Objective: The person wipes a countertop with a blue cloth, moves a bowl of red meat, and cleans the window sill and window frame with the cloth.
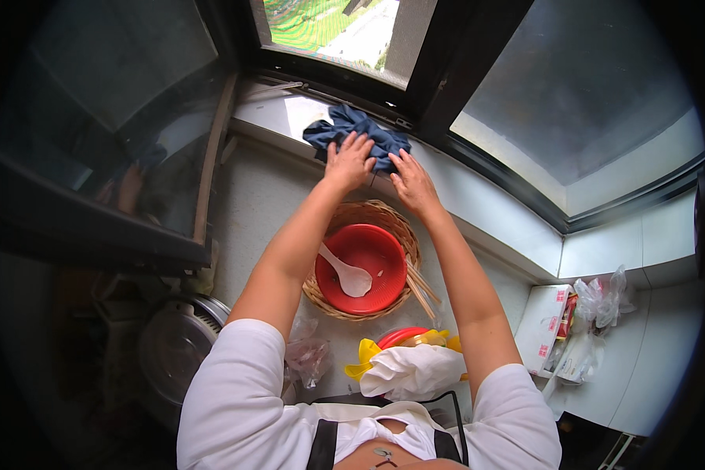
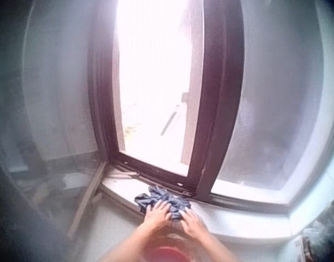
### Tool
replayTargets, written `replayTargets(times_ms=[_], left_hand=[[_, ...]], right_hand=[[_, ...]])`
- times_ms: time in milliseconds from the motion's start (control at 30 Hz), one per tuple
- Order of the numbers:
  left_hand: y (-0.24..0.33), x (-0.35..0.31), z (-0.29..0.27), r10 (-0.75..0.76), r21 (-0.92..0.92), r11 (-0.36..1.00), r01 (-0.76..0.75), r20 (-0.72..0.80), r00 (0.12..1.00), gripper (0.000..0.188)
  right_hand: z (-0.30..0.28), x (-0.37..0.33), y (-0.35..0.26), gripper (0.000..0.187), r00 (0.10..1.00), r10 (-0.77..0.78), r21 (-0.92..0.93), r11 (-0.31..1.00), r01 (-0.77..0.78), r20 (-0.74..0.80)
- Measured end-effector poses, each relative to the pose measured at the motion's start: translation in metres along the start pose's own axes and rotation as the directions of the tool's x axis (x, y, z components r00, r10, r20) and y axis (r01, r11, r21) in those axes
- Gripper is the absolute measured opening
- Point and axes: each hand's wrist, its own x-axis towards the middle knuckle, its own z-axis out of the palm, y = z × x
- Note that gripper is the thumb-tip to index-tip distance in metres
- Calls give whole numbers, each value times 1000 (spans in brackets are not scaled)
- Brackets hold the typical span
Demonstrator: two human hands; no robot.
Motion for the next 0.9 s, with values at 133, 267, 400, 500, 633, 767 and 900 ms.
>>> replayTargets(times_ms=[133,267,400,500,633,767,900], left_hand=[[-54,23,-28,-261,140,957,255,25,965,59],[-114,36,-50,-486,167,864,476,29,873,60],[-131,43,-47,-575,152,808,569,-5,818,57],[-120,42,-46,-486,152,865,478,24,873,54],[-52,45,-8,-33,221,975,35,-13,999,47],[43,29,37,383,-6,922,-388,-145,912,37],[54,25,29,344,-34,937,-347,-66,937,40]], right_hand=[[-20,-3,-14,40,1000,-24,86,996,23,7],[-47,-36,9,38,996,68,139,987,-77,65],[-74,-70,29,36,982,161,130,976,-173,99],[-86,-80,35,35,980,189,159,968,-196,55],[-76,-65,26,34,986,164,197,968,-156,-22],[-59,-50,17,33,956,288,66,957,-284,-58],[-56,-67,37,35,879,476,-275,850,-450,32]])
